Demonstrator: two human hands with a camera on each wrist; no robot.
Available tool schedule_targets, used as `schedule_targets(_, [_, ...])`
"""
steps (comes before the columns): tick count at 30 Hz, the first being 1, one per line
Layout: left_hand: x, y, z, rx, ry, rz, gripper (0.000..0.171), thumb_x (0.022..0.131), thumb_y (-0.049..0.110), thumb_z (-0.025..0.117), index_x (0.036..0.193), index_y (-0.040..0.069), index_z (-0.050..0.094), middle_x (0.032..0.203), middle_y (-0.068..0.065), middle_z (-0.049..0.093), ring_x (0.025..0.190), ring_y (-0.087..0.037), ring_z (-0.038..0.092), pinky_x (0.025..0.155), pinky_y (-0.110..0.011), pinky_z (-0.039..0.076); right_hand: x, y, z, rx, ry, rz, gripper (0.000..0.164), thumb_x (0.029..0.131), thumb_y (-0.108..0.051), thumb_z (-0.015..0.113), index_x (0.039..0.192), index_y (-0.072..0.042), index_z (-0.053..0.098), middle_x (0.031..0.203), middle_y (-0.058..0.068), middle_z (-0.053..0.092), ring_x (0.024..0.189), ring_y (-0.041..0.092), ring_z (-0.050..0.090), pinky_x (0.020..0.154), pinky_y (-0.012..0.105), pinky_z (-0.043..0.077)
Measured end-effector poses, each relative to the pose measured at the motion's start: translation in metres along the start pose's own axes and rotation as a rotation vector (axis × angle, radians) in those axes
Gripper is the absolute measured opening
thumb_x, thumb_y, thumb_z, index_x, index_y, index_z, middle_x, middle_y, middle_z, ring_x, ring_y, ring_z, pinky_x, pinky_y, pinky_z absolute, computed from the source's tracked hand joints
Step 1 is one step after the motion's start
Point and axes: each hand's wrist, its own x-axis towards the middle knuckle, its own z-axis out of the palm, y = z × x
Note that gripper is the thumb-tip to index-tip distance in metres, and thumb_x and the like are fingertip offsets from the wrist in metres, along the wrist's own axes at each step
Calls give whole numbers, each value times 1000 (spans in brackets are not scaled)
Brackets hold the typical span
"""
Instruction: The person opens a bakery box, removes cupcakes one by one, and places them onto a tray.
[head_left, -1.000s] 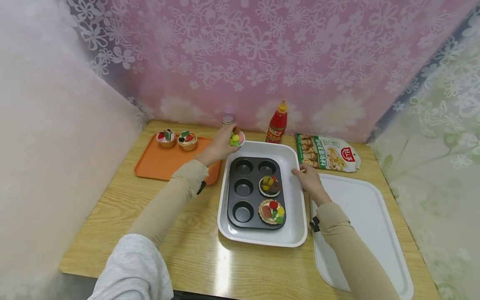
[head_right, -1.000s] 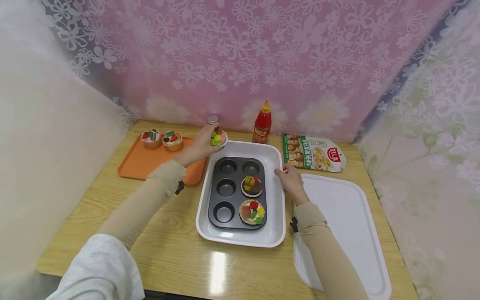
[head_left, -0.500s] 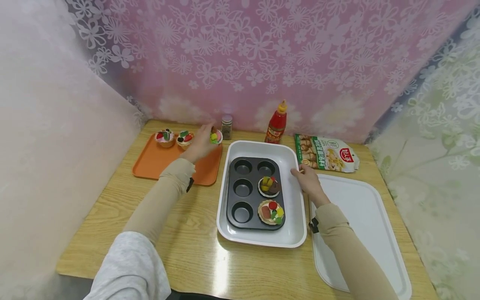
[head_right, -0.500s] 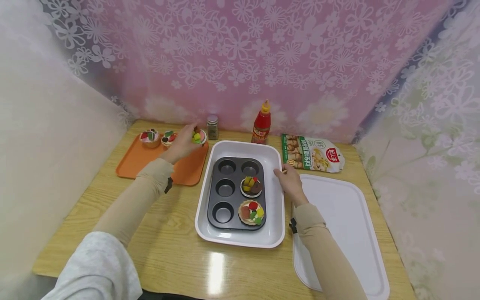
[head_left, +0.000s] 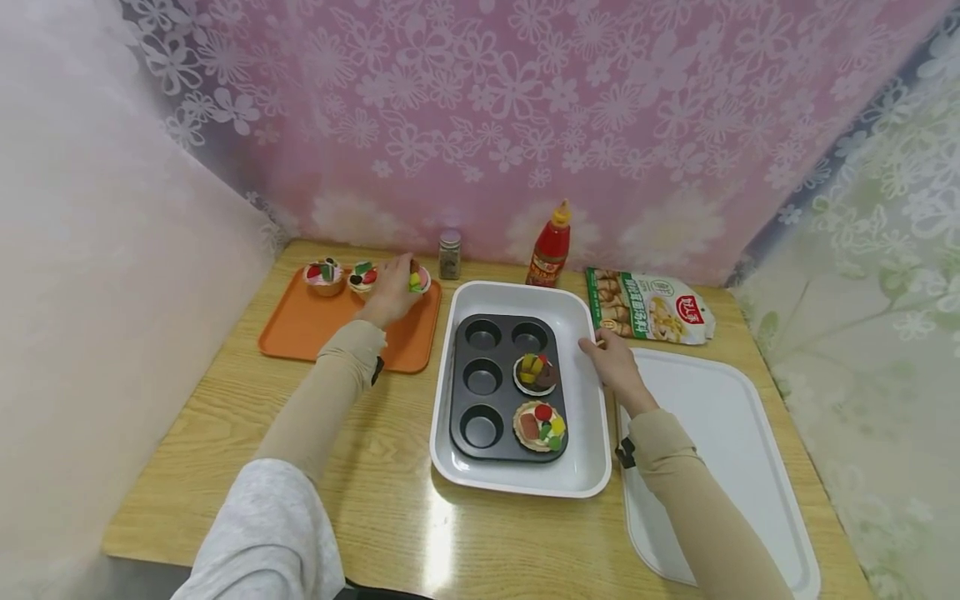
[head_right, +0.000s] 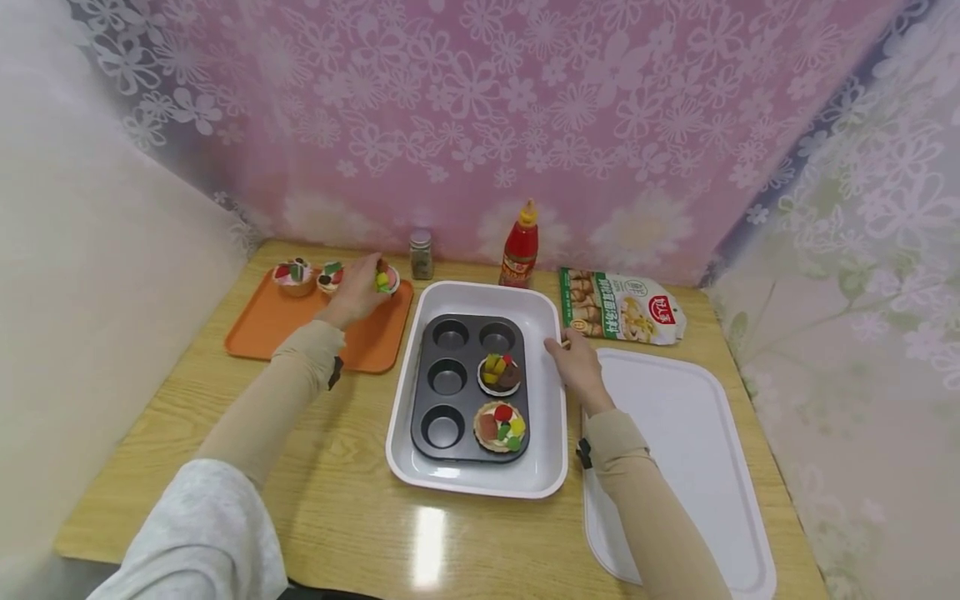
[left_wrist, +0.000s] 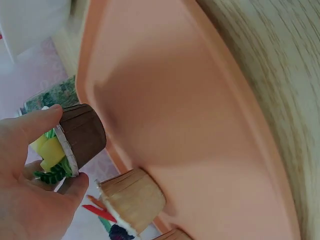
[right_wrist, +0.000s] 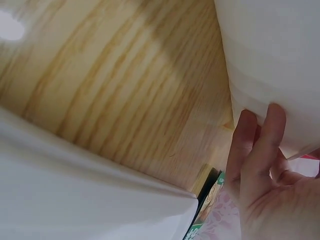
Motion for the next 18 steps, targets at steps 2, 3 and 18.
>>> schedule_targets(2, [1,-1,3,9,4,-3,55,98,18,76,141,3,46,146,-21,52,136,-42,43,115,-55,43,1,1,1,2,6,-4,41,109,-42,51,127,-5,56,114,15,60,94,25,58,72,28,49])
schedule_targets(3, [2,-2,4,17,8,-2,53,98,19,76,139,4,47,145,-21,53,136,-42,43,115,-55,43,1,1,1,4,7,-6,41,109,-42,51,126,-5,56,113,15,60,94,25,58,71,28,49])
schedule_targets(18, [3,-4,13,53,29,-26,56,97,12,75,145,7,46,150,-21,49,138,-39,50,116,-55,45,0,2,3,-1,9,1,41,110,-43,50,128,-7,54,106,13,57,82,21,54,63,30,47])
